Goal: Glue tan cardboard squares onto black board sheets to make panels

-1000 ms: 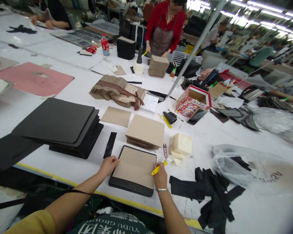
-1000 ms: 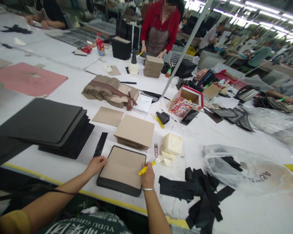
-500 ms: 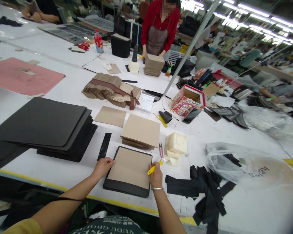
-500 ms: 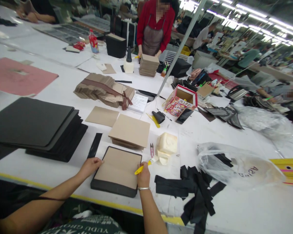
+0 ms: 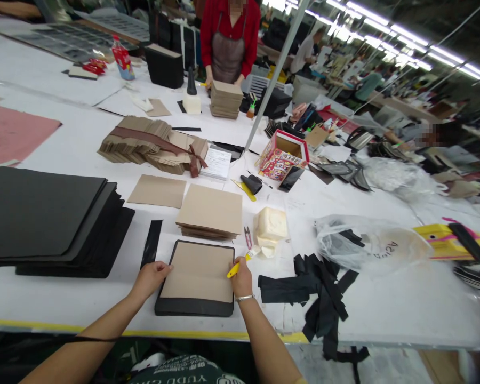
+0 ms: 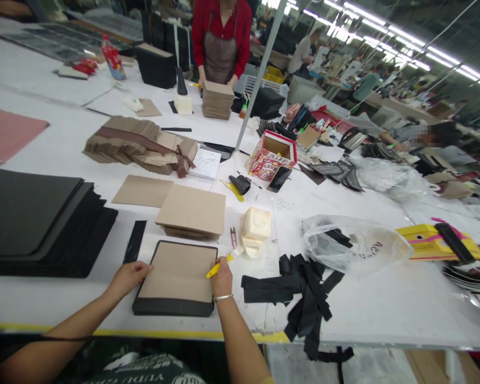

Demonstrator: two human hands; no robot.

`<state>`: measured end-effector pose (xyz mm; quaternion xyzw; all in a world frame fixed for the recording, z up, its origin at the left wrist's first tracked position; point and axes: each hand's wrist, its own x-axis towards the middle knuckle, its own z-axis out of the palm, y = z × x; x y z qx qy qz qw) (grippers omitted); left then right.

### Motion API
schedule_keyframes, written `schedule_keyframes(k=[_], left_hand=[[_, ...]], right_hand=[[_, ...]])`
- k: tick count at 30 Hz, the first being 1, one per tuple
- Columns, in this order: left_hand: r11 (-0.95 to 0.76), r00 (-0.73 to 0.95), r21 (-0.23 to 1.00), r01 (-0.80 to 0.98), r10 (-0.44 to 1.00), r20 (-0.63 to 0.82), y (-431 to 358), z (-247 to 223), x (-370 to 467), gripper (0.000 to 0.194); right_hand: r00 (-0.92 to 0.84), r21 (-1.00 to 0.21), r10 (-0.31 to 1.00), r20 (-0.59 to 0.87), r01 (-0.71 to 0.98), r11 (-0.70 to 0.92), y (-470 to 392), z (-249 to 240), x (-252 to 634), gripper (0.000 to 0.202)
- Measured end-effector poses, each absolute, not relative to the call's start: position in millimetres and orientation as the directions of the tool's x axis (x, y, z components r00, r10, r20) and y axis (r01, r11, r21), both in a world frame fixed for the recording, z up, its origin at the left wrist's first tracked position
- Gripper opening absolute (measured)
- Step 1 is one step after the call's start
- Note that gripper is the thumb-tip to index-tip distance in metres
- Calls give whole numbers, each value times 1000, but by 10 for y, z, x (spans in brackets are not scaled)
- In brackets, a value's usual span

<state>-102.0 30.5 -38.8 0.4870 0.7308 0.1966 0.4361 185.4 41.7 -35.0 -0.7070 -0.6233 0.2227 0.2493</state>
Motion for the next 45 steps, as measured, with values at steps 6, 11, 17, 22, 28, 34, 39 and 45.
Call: schedule_keyframes(k=[6,11,17,22,28,34,39,45], left_hand=[[461,-175,672,580,876,-449,335,-411,-1017,36],[409,-152,648,642,897,-416,374,-331,-1031,31],[402,-131,590,700,885,-447,452,-243,-1062,27],[382,-56,553,741,855,-516,541,-200,-1108,25],[345,-28,501,794,843,-538,579,-157,-1109,23],[283,-4,431,857,839,-544,570,-89,-1091,24],[184,16,329,926,852,-523,572,21,-1091,30],[-327,335,179,928,942,-15,441,-18,-792,50]], right_hand=[[97,-609,995,2,790,-76,431,-349,1847,16],[86,-582,996,-20,809,-81,452,-382,1845,20],[60,-557,998,-19,828,-60,476,-412,1844,23],[54,-527,998,-43,847,-68,485,-389,1827,24],[25,-526,999,-48,849,-47,489,-385,1822,23],[19,-482,998,-56,875,-43,463,-407,1797,17],[46,-304,992,-119,949,-80,480,-251,1832,21],[44,-388,991,127,922,9,428,-192,1812,30]])
